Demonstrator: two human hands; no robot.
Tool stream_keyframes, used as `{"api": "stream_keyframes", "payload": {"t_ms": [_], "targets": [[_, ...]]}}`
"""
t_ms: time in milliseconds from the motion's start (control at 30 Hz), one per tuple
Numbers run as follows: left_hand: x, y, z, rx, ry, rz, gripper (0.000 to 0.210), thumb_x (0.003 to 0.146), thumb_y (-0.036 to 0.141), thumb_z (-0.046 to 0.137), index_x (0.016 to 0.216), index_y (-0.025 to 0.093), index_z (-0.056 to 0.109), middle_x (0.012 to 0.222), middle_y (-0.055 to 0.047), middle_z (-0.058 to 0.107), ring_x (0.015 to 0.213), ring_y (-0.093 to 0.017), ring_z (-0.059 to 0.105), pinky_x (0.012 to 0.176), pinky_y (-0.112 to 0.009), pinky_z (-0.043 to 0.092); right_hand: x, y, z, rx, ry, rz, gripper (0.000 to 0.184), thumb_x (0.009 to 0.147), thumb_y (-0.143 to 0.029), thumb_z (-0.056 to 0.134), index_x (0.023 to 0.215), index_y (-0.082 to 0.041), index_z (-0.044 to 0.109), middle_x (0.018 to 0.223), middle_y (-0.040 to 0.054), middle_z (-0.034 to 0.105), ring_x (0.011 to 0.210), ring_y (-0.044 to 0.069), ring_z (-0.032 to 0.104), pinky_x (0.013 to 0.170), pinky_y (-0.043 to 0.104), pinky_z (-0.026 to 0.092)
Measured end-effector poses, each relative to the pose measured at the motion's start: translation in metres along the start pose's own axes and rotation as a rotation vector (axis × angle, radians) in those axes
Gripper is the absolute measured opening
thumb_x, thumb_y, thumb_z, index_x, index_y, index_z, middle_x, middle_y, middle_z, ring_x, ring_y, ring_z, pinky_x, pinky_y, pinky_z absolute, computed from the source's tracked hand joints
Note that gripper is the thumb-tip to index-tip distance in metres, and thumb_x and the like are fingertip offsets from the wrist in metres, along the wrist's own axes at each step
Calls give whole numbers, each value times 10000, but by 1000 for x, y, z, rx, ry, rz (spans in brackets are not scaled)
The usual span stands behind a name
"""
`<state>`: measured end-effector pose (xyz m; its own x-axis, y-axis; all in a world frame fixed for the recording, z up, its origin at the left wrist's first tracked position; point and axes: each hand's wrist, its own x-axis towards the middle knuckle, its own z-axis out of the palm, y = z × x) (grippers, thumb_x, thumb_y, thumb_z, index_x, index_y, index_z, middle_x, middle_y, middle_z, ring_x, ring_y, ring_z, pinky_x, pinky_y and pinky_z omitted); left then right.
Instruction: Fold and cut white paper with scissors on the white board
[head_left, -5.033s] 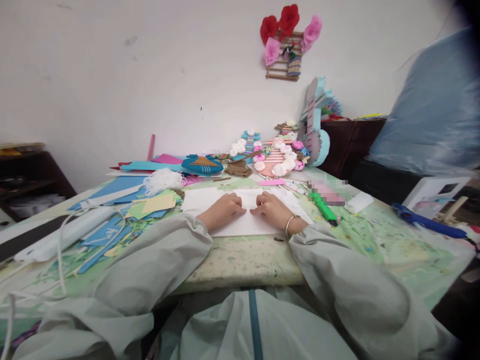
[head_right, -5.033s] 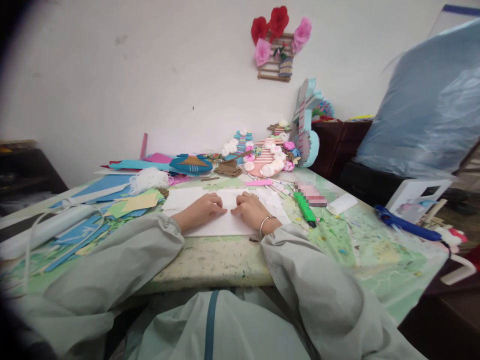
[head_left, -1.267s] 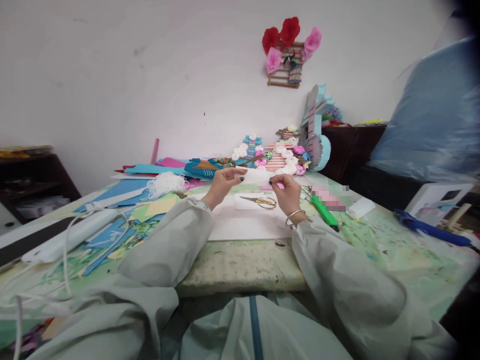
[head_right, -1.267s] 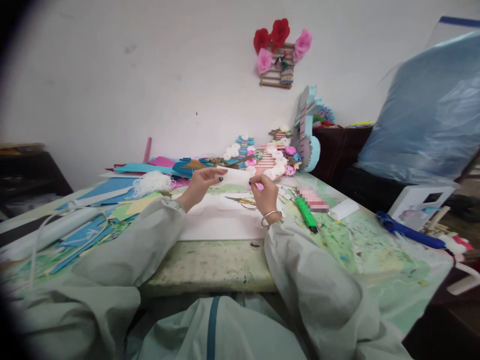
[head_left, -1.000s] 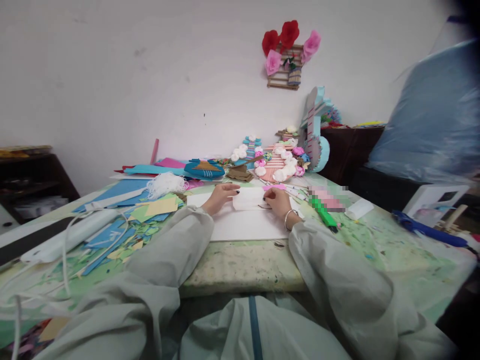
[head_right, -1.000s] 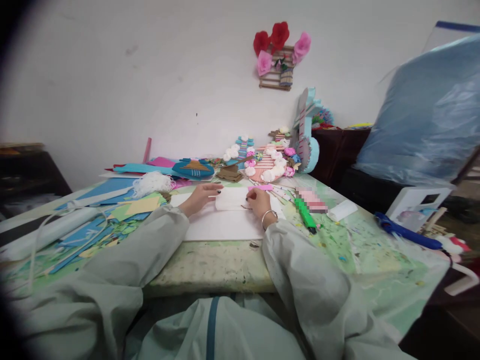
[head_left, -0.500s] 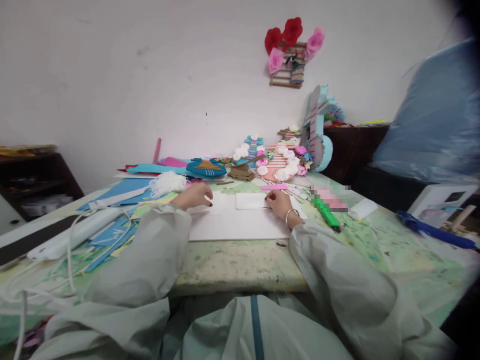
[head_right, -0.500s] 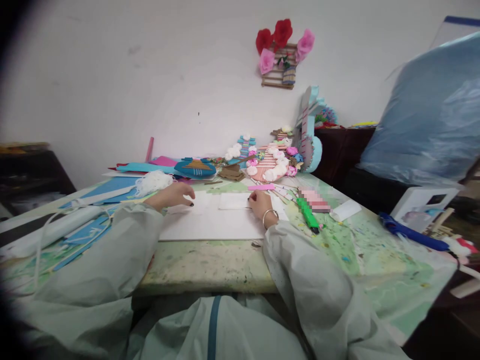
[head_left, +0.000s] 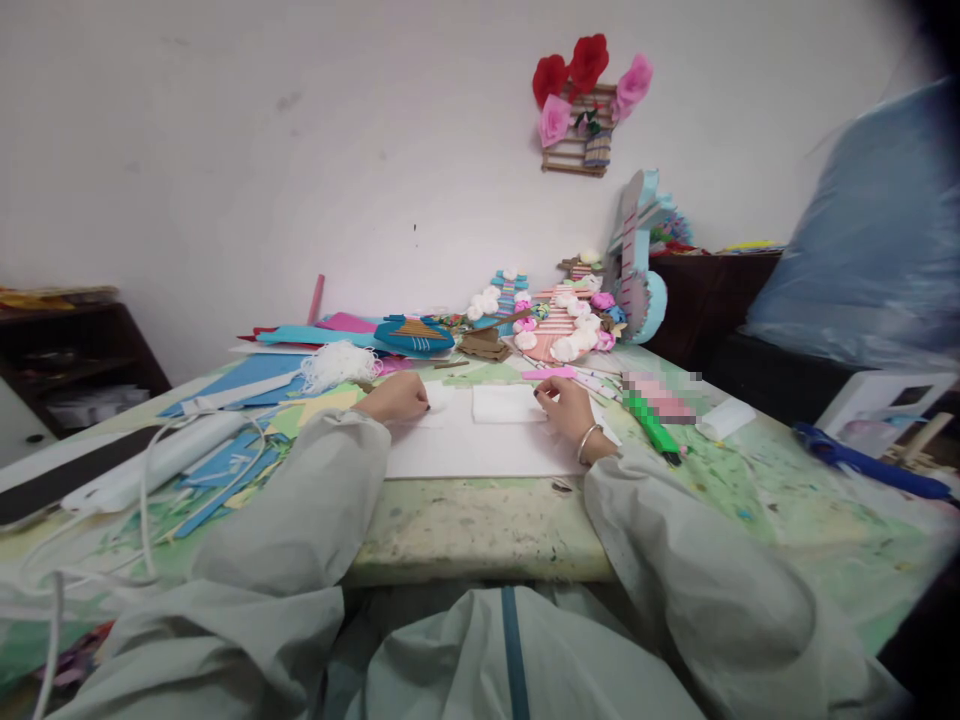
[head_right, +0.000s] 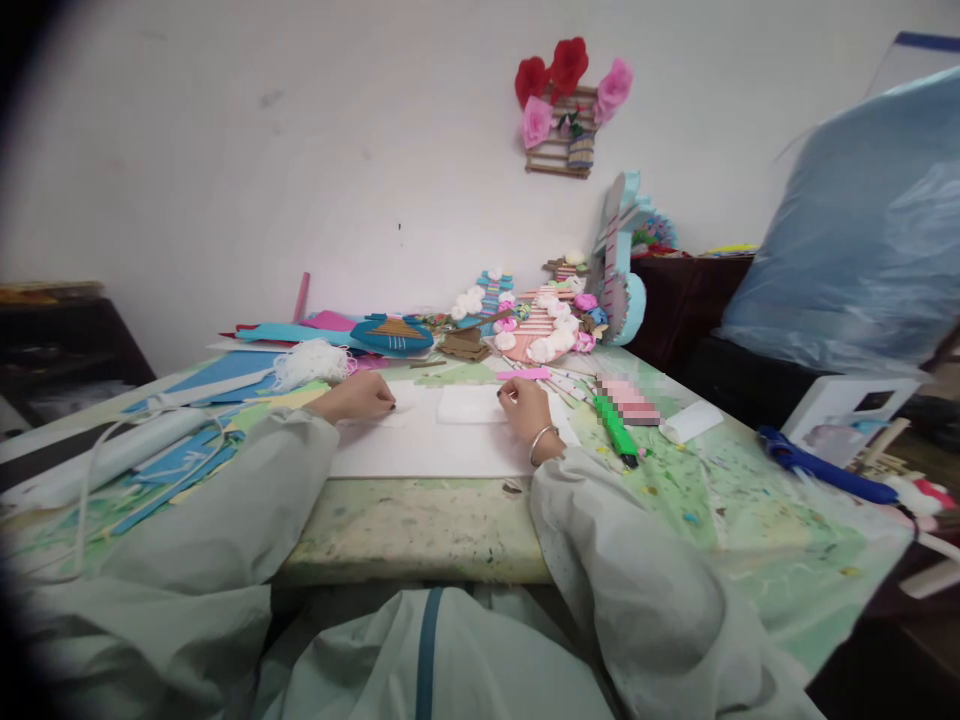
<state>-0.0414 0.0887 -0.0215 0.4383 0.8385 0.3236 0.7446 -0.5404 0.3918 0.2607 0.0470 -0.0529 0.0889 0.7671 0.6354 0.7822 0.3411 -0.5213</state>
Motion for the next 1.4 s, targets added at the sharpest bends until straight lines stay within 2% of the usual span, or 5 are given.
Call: {"api": "stream_keyframes", "payload": {"t_ms": [300, 567, 900, 1067, 1400], "targets": [[6, 25, -1, -147, 327, 83, 220, 760, 307, 517, 719, 172, 685, 719, -49, 660, 683, -178, 552, 638, -254, 371, -5, -6, -4, 165, -58, -103, 239, 641, -90, 562, 858, -175, 617, 843, 20, 659, 673, 132, 584, 667, 276, 453], [-8, 82, 43, -359, 169, 291, 178, 779, 286, 537, 783, 202, 693, 768, -37, 682, 688, -175, 562, 658, -263, 391, -19, -28, -12, 546, -306, -157, 452, 657, -177, 624, 1105, -227, 593, 1259, 79, 524, 593, 68, 586, 578, 234, 497], [-12, 83, 49, -230, 9, 401, 476, 499, 304, 775, 955, 217, 672, 1005, -72, 623, 933, -250, 541, 843, -339, 400, -13, -9, -12, 476, -359, 58, 110, 605, -253, 662, 661, -163, 632, 604, -11, 631, 581, 129, 572, 546, 230, 437], [-7, 73, 36, -283, 225, 100, 144, 665, 303, 652, 622, 168, 678, 559, 1, 524, 564, -133, 479, 579, -262, 374, -8, -7, -22, 633, -306, 121, 229, 616, -347, 691, 597, -151, 573, 573, 7, 626, 541, 111, 540, 528, 222, 407], [-11, 75, 28, -1071, -111, -346, 370, 574, 401, 782, 826, 149, 681, 681, -105, 708, 564, -185, 658, 525, -256, 495, -7, -5, -28, 746, -282, 147, 300, 626, -425, 720, 681, -137, 657, 633, 29, 653, 542, 103, 518, 530, 232, 404]]}}
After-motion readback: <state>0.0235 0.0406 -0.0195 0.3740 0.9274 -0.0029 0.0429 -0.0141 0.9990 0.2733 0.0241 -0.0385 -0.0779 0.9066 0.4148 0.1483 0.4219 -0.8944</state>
